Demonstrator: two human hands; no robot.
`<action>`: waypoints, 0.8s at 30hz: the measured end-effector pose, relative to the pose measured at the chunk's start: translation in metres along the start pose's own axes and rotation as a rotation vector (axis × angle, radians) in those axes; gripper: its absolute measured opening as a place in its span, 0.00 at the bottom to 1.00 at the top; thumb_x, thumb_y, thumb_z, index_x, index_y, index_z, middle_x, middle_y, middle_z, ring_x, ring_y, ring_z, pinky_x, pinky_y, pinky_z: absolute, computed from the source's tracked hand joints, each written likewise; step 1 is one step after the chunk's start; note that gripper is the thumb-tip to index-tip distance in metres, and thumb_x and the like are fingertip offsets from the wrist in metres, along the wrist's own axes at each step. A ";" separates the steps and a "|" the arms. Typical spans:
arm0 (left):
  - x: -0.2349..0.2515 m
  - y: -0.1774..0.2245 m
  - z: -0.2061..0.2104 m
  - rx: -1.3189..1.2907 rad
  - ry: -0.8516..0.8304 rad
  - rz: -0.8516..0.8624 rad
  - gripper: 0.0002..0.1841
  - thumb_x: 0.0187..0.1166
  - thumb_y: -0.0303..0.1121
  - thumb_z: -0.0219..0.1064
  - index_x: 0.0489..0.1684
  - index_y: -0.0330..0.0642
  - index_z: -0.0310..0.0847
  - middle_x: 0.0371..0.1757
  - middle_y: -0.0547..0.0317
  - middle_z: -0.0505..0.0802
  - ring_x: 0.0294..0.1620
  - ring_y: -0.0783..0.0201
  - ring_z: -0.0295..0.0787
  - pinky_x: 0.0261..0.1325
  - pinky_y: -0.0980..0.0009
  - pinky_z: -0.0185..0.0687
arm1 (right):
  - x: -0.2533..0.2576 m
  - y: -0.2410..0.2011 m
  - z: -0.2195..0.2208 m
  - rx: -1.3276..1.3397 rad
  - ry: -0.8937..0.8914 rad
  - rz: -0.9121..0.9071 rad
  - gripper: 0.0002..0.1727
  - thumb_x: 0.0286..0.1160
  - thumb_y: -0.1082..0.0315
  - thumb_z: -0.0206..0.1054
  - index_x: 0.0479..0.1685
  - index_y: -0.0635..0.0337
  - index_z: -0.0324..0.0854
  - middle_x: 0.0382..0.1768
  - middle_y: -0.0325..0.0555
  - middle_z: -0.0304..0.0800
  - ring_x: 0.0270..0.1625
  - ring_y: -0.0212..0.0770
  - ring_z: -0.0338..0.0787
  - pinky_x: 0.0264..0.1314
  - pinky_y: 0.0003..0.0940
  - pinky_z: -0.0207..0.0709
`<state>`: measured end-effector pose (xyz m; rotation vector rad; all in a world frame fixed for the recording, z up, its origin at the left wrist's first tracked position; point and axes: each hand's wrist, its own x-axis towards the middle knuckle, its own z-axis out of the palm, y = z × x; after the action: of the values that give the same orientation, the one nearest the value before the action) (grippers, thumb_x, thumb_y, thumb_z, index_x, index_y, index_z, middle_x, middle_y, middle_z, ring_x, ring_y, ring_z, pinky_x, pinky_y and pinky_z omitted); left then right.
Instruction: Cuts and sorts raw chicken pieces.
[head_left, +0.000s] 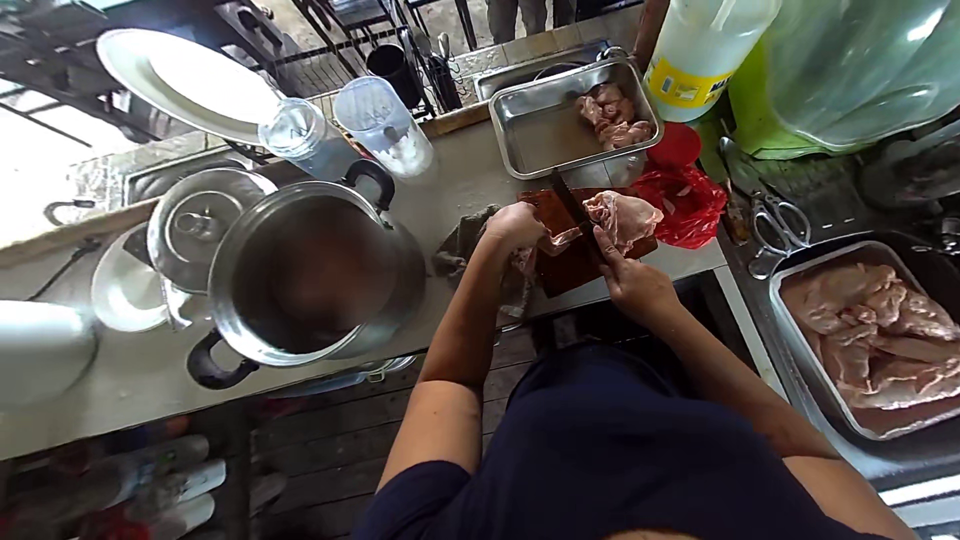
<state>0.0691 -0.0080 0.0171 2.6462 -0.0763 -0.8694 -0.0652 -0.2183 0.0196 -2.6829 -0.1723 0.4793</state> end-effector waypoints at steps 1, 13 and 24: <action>-0.002 0.004 0.004 -0.012 0.009 -0.003 0.22 0.78 0.46 0.69 0.64 0.42 0.86 0.57 0.39 0.93 0.62 0.37 0.88 0.64 0.30 0.77 | -0.002 0.003 0.000 0.006 -0.004 0.009 0.35 0.95 0.59 0.45 0.99 0.32 0.38 0.43 0.63 0.92 0.49 0.67 0.92 0.50 0.66 0.81; -0.027 0.013 0.002 -0.080 0.033 0.030 0.25 0.87 0.40 0.63 0.79 0.37 0.73 0.70 0.36 0.86 0.75 0.40 0.81 0.76 0.37 0.72 | -0.006 -0.009 0.006 -0.051 0.027 0.008 0.35 0.95 0.59 0.43 0.99 0.40 0.36 0.46 0.68 0.91 0.48 0.70 0.92 0.50 0.67 0.80; -0.023 0.018 0.028 -0.202 0.130 0.009 0.44 0.76 0.54 0.75 0.88 0.44 0.59 0.72 0.34 0.83 0.74 0.39 0.81 0.74 0.38 0.75 | -0.002 -0.012 -0.003 -0.049 -0.094 0.040 0.34 0.96 0.57 0.38 0.99 0.37 0.30 0.53 0.63 0.91 0.54 0.65 0.92 0.57 0.61 0.81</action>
<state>0.0358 -0.0303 0.0155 2.5028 0.0304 -0.6619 -0.0661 -0.2085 0.0279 -2.7170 -0.1597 0.6222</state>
